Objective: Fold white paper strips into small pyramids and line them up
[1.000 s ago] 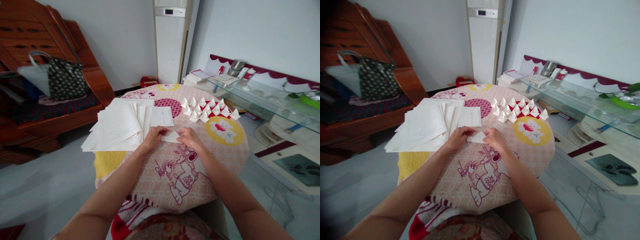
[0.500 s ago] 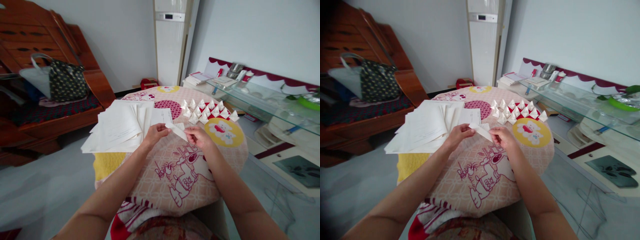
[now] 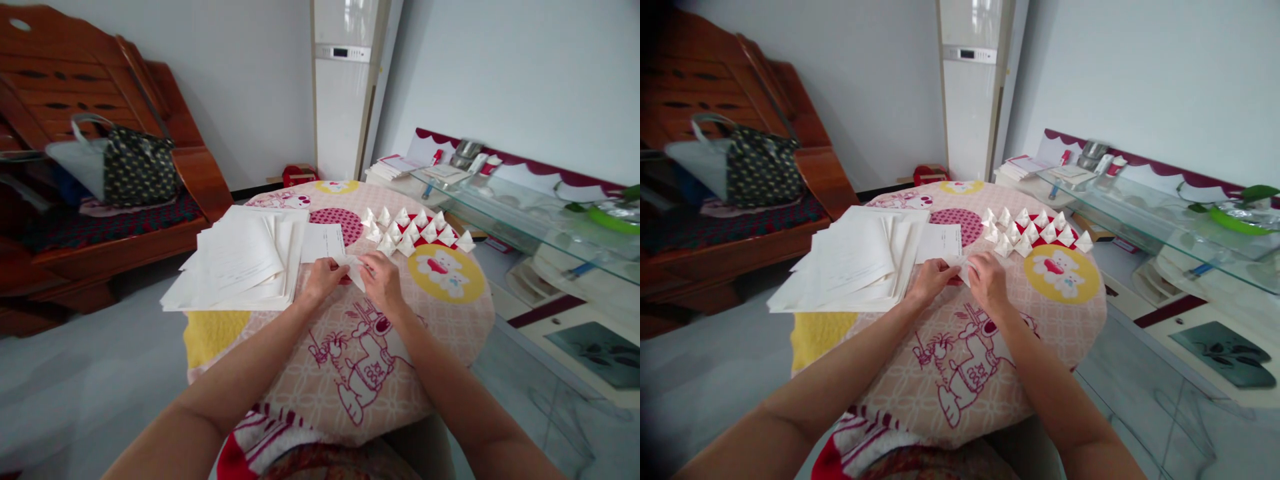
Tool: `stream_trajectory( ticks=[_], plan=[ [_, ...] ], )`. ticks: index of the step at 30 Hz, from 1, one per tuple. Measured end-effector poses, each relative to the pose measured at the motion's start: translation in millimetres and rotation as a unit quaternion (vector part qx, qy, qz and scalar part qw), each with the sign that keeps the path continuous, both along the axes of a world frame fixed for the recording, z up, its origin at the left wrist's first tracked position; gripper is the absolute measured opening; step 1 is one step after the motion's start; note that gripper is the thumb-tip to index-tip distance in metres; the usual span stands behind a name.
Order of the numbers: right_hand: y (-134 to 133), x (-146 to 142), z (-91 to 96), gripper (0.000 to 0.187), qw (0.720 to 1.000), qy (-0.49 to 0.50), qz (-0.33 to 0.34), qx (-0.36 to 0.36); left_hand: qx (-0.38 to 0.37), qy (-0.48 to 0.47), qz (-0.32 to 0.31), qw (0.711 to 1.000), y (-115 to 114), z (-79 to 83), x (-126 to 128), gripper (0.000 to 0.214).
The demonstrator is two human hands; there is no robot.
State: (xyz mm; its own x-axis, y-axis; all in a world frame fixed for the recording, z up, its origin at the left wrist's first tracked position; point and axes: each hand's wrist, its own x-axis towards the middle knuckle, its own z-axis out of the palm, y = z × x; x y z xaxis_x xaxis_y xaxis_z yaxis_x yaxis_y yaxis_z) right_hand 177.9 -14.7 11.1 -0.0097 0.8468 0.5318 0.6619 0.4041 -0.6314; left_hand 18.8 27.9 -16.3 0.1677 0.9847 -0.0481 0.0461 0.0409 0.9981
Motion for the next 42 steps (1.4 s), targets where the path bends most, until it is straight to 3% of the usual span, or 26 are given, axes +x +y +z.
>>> stream_trajectory(
  ticks=[3,7,16,27,42],
  plan=[
    [2,-5,-5.2,0.027,0.998,-0.051,0.029,-0.01,0.022,-0.045,-0.059,0.997,-6,1.0,-2,0.023],
    [4,-5,-10.2,0.029,0.998,-0.05,0.035,-0.018,0.03,-0.081,-0.105,0.991,-7,3.2,-5,0.036],
    [1,-3,-11.0,0.035,0.998,0.01,0.041,-0.05,0.037,-0.097,-0.103,0.989,-3,-1.5,-5,0.035],
    [1,-3,-10.7,0.033,0.998,-0.016,0.054,-0.042,0.079,-0.043,-0.092,0.992,-7,-1.3,-4,0.033],
    [8,-1,-23.7,0.03,0.997,0.002,0.073,0.039,0.094,-0.034,-0.078,0.992,-6,-0.6,-3,0.032]
  ],
)
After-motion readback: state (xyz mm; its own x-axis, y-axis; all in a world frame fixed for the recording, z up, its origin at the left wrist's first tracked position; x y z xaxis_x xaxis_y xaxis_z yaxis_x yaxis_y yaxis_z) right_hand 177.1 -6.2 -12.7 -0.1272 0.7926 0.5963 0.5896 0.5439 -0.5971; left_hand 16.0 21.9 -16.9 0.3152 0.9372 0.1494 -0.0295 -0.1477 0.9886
